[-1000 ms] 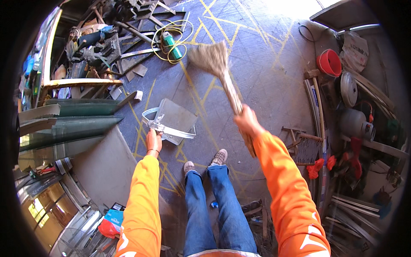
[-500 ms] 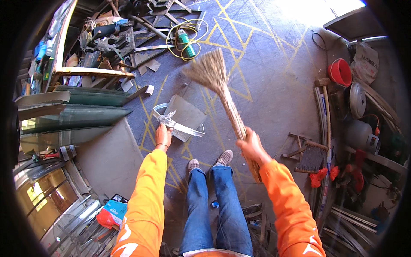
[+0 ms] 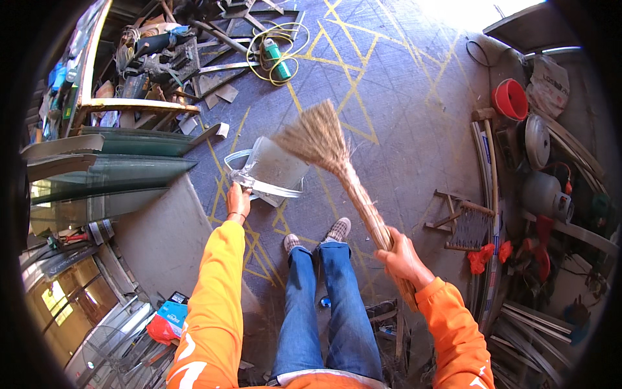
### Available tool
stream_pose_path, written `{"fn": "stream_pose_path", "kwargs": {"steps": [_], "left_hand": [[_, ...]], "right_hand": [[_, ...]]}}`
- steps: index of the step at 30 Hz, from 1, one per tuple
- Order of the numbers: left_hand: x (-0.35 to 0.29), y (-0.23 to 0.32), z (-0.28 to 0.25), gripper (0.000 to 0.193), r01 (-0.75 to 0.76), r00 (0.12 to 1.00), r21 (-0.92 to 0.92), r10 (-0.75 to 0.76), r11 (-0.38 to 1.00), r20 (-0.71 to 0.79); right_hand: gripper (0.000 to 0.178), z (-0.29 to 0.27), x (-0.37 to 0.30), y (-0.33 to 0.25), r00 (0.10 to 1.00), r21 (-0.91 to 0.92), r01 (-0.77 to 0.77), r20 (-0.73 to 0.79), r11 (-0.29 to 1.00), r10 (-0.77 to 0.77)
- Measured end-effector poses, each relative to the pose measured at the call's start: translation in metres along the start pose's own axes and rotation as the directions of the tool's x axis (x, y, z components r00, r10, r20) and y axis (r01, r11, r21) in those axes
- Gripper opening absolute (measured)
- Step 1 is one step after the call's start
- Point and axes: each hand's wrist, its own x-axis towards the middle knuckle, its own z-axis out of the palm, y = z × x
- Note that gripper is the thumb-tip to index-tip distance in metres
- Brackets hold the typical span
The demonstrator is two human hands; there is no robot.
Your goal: The person sweeps debris from a cluttered workshop floor using a traditional straw broom and a dustpan. They gather small metal scraps and dust into the dustpan, move around the workspace to collect scattered debris, and then walk toward the doorway while holding the dustpan and broom.
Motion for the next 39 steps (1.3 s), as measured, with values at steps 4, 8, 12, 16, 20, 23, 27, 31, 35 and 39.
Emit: {"fn": "stream_pose_path", "kwargs": {"steps": [4, 8, 12, 16, 20, 23, 27, 31, 35, 39], "left_hand": [[-0.015, -0.020, -0.007, 0.028, 0.035, 0.999, -0.001, -0.035, 0.999, -0.015], [-0.026, -0.043, -0.023, 0.030, 0.057, 0.998, 0.018, -0.056, 0.998, -0.027], [-0.033, -0.066, -0.027, 0.031, 0.023, 1.000, 0.022, -0.023, 0.999, -0.006], [-0.040, -0.076, -0.024, 0.031, 0.074, 0.997, 0.036, -0.075, 0.997, 0.024], [-0.046, -0.110, -0.022, 0.031, 0.020, 1.000, -0.012, -0.020, 1.000, -0.020], [-0.052, -0.125, -0.029, 0.032, -0.007, 0.999, -0.075, 0.003, 0.997, -0.049], [-0.052, -0.145, -0.045, 0.031, 0.028, 0.997, -0.056, -0.032, 0.998, -0.077], [-0.039, -0.165, -0.045, 0.029, 0.056, 0.994, -0.064, -0.062, 0.996, -0.092], [-0.030, -0.201, -0.046, 0.033, 0.064, 0.990, 0.018, -0.061, 0.998, -0.130], [-0.033, -0.197, -0.052, 0.028, 0.204, 0.978, -0.034, -0.206, 0.978, -0.037]], "right_hand": [[0.056, 0.011, 0.047, 0.000, 0.987, 0.049, 0.102, -0.129, 0.994, -0.095], [0.057, 0.045, 0.093, -0.008, 0.958, 0.012, 0.096, -0.273, 0.995, -0.089], [0.054, 0.108, 0.088, 0.043, 0.940, -0.250, 0.119, -0.282, 0.961, -0.190], [0.057, 0.140, 0.006, 0.051, 0.988, -0.061, -0.128, 0.083, 0.990, 0.133], [0.060, 0.139, -0.026, 0.030, 0.988, 0.055, -0.094, 0.126, 0.994, 0.087], [0.059, 0.142, 0.003, 0.013, 0.999, 0.095, 0.014, 0.030, 0.995, -0.017], [0.054, 0.153, 0.090, -0.037, 0.983, 0.059, 0.155, -0.112, 0.986, -0.148], [0.054, 0.198, 0.135, -0.058, 0.966, -0.010, 0.150, -0.213, 0.989, -0.149], [0.051, 0.235, 0.115, -0.019, 0.991, -0.169, 0.132, 0.000, 0.977, -0.134], [0.055, 0.219, 0.022, -0.008, 0.981, -0.062, -0.075, 0.173, 0.995, 0.084]]}}
